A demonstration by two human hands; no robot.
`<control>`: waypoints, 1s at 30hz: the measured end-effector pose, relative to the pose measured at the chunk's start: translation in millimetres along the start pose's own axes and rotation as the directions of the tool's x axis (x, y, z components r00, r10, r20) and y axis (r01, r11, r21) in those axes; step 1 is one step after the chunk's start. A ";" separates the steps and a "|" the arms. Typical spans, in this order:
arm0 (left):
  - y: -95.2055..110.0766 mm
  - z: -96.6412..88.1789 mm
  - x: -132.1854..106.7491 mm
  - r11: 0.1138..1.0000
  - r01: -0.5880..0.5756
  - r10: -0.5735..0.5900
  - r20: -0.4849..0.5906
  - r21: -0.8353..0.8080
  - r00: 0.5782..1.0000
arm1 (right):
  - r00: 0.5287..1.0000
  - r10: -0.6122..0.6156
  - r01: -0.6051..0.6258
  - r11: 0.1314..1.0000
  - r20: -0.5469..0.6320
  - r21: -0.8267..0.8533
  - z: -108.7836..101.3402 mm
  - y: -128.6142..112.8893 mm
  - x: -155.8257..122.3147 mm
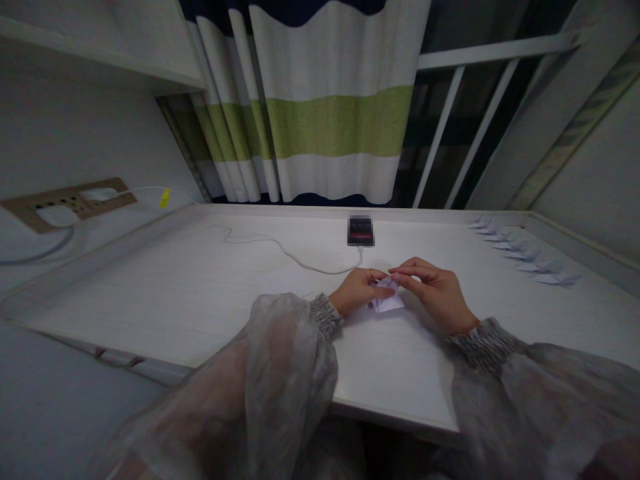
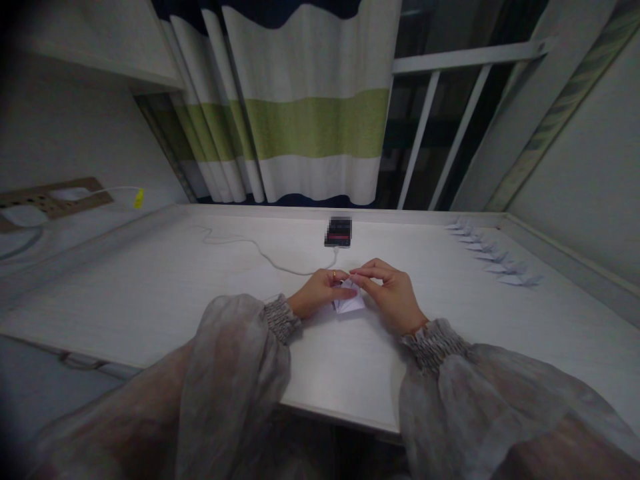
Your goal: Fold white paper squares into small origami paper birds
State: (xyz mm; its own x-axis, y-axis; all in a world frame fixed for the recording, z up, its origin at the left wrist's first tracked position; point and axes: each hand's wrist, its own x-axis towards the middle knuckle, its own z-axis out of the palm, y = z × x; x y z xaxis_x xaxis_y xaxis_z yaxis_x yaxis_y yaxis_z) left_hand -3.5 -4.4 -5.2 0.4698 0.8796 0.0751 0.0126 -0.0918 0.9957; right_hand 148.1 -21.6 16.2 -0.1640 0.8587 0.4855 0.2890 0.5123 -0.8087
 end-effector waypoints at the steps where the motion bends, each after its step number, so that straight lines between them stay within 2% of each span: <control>1: -0.2 0.4 -0.1 1.000 0.000 0.000 0.002 -0.002 1.000 | 1.000 0.009 -0.009 1.000 -0.013 0.006 0.2 0.1 0.1; 7: -2.7 0.9 0.8 1.000 0.003 -0.001 -0.066 0.021 0.998 | 0.998 0.056 -0.057 0.998 -0.034 -0.023 1.0 -0.5 -0.5; 13: 0.8 0.9 0.3 0.991 0.008 0.002 -0.073 0.132 0.997 | 0.997 0.055 -0.058 0.996 -0.052 -0.061 1.9 0.9 -0.3; 20: -1.6 -2.7 1.4 0.998 0.017 -0.012 -0.060 0.068 0.998 | 0.999 0.030 -0.029 0.997 0.017 -0.073 2.0 0.2 1.2; 26: -7.1 -3.2 3.7 0.998 0.046 -0.042 -0.076 0.050 0.996 | 1.000 -0.006 0.010 0.990 0.030 -0.140 1.8 0.6 0.9; 30: -5.7 -3.7 2.8 0.997 0.077 -0.077 -0.010 -0.024 0.997 | 0.993 -0.047 0.056 0.995 0.106 -0.081 0.4 -1.7 0.7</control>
State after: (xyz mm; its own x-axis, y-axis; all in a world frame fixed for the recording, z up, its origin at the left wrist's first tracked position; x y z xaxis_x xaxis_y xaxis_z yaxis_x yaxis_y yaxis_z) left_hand -5.5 0.3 -10.4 0.4583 0.8888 -0.0011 0.0271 -0.0127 0.9996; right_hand 147.1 -21.9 17.8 -0.2769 0.8294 0.4852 0.3545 0.5575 -0.7507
